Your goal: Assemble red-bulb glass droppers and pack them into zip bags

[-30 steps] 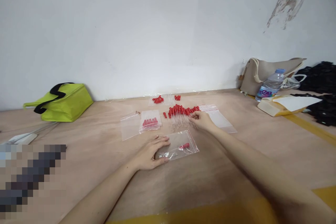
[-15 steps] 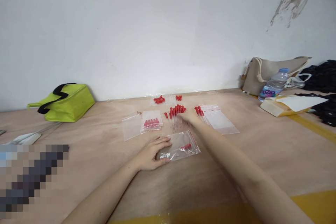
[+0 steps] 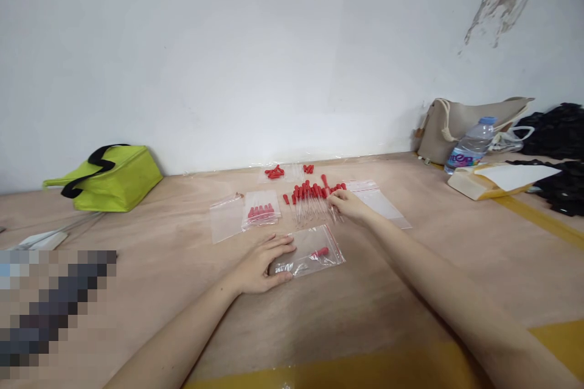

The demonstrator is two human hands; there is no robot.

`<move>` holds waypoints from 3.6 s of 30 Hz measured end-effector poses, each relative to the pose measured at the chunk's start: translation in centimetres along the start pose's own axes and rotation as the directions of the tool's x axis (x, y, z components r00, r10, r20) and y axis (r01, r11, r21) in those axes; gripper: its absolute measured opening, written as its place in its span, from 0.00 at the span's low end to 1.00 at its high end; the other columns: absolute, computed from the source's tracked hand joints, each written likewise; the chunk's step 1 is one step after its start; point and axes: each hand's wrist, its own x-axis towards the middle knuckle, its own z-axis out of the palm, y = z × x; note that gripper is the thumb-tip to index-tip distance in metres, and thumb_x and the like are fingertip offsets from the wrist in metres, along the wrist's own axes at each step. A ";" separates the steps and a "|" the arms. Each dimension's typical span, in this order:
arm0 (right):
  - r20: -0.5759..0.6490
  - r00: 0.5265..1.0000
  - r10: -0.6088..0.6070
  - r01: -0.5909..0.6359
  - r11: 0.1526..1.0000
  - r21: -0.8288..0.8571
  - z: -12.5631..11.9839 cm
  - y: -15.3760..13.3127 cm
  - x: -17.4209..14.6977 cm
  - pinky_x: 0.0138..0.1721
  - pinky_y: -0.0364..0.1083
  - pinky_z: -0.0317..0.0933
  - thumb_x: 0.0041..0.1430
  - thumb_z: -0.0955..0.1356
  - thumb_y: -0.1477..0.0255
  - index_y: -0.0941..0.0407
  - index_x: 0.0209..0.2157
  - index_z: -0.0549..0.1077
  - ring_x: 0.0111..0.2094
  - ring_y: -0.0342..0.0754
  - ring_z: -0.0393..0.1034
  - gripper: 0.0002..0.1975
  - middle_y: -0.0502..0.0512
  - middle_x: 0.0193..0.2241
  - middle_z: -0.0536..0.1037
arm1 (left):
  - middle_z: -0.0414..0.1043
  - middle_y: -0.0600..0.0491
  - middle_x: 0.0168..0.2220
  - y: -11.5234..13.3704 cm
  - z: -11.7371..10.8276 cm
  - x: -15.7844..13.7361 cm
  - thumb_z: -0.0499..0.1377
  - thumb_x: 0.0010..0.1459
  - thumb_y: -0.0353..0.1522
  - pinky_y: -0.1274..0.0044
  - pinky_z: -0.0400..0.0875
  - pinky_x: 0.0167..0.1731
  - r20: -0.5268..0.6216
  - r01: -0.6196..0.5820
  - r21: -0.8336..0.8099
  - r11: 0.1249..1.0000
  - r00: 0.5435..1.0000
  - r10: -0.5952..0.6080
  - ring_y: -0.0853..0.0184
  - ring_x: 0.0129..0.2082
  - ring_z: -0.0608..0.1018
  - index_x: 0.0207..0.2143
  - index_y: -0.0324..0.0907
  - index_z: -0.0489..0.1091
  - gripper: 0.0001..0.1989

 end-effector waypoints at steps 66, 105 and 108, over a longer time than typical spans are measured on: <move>0.278 0.954 -0.111 0.063 0.983 0.173 0.3 2.0 -6.0 0.25 0.41 0.59 0.43 0.68 0.67 0.58 0.28 0.72 0.23 0.42 0.66 0.10 0.50 0.22 0.74 | 0.58 0.48 0.54 0.1 0.4 -0.1 0.55 0.52 0.45 0.66 0.57 0.52 -0.055 0.049 0.052 0.997 0.997 -0.046 0.59 0.53 0.62 0.52 0.46 0.61 0.26; -0.296 0.950 0.096 0.069 0.863 0.501 0.0 2.7 -5.8 0.16 0.40 0.60 0.42 0.65 0.71 0.53 0.51 0.47 0.16 0.40 0.63 0.34 0.39 0.18 0.64 | 0.58 0.49 0.54 0.4 0.1 0.1 0.51 0.56 0.41 0.65 0.55 0.52 -0.020 0.036 0.085 0.996 0.999 -0.034 0.60 0.54 0.60 0.54 0.48 0.58 0.23; -0.277 0.951 0.140 0.055 0.802 0.595 1.0 2.2 -7.1 0.21 0.42 0.64 0.41 0.68 0.69 0.53 0.47 0.51 0.19 0.41 0.66 0.31 0.40 0.19 0.65 | 0.58 0.49 0.54 0.3 0.3 0.1 0.52 0.55 0.42 0.65 0.55 0.52 -0.027 0.042 0.090 0.995 0.999 -0.039 0.59 0.54 0.60 0.54 0.48 0.59 0.23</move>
